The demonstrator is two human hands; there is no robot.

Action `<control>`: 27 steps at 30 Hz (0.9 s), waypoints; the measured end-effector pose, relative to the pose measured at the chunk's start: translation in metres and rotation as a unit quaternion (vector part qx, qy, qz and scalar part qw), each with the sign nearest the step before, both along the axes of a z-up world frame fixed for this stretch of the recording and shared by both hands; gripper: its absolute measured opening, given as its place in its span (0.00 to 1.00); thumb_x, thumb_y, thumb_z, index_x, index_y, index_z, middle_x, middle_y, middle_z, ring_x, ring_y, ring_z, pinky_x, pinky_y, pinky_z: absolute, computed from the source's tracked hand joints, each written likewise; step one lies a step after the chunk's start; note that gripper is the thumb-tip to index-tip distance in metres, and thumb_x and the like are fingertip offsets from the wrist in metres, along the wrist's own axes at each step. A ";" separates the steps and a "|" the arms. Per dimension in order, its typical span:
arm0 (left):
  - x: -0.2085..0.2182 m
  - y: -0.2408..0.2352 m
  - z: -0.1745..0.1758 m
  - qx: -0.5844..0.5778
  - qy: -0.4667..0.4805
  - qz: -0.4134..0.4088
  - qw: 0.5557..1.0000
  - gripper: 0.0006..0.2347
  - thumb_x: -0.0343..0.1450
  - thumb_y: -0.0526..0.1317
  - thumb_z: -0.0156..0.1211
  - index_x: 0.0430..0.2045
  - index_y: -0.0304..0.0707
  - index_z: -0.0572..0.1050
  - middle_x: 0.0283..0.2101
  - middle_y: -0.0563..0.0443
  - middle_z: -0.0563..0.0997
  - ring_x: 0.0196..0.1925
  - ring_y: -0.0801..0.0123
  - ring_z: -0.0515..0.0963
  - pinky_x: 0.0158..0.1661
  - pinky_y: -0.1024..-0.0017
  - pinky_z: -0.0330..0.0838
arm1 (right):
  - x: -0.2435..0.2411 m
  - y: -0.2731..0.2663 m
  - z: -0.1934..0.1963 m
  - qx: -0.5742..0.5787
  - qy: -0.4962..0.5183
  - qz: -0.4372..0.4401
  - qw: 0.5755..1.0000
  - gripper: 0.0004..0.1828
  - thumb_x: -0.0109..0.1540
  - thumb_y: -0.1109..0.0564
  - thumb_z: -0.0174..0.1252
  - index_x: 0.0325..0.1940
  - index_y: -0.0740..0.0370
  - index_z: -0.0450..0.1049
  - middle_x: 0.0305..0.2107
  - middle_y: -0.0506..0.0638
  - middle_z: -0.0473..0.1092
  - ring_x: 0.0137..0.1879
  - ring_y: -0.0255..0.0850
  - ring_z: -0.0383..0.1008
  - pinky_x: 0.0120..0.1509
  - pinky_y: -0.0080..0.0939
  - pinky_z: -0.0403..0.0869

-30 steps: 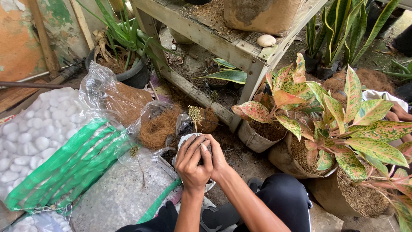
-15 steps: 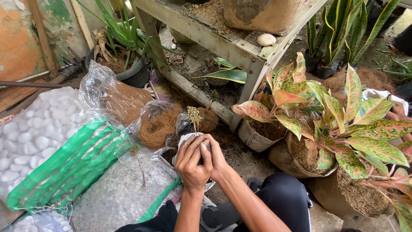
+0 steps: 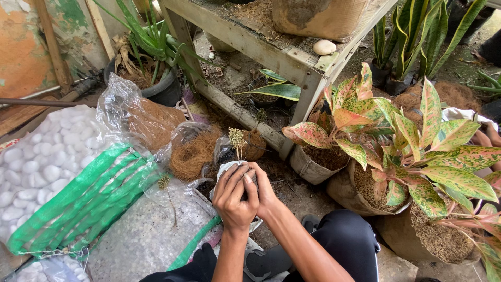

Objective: The person packs soil around the roots of small plants by hand, forming compact soil balls. The person repeatedly scoops soil from a white sack and presses it around the root ball, shaping it into a firm sphere.

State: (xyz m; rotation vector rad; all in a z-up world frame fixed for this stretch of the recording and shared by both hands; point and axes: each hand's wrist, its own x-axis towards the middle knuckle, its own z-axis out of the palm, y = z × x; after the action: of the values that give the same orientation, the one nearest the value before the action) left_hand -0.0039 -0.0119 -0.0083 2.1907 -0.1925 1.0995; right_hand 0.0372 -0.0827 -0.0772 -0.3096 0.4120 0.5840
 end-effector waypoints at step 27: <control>0.003 0.024 -0.016 -0.032 0.109 -0.089 0.990 0.17 0.78 0.47 0.46 0.43 0.40 0.85 0.50 0.45 0.87 0.62 0.51 0.82 0.69 0.44 0.59 | 0.004 -0.002 0.009 -0.120 0.072 0.046 0.989 0.22 0.59 0.39 0.54 0.42 0.58 0.77 0.32 0.51 0.77 0.39 0.43 0.78 0.46 0.46 0.78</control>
State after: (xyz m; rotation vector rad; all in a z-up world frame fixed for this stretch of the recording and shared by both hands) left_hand -0.0013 0.0122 -0.0244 2.1708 -0.2467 0.7530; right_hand 0.0416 -0.0844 -0.0684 -0.5200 0.6118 0.6502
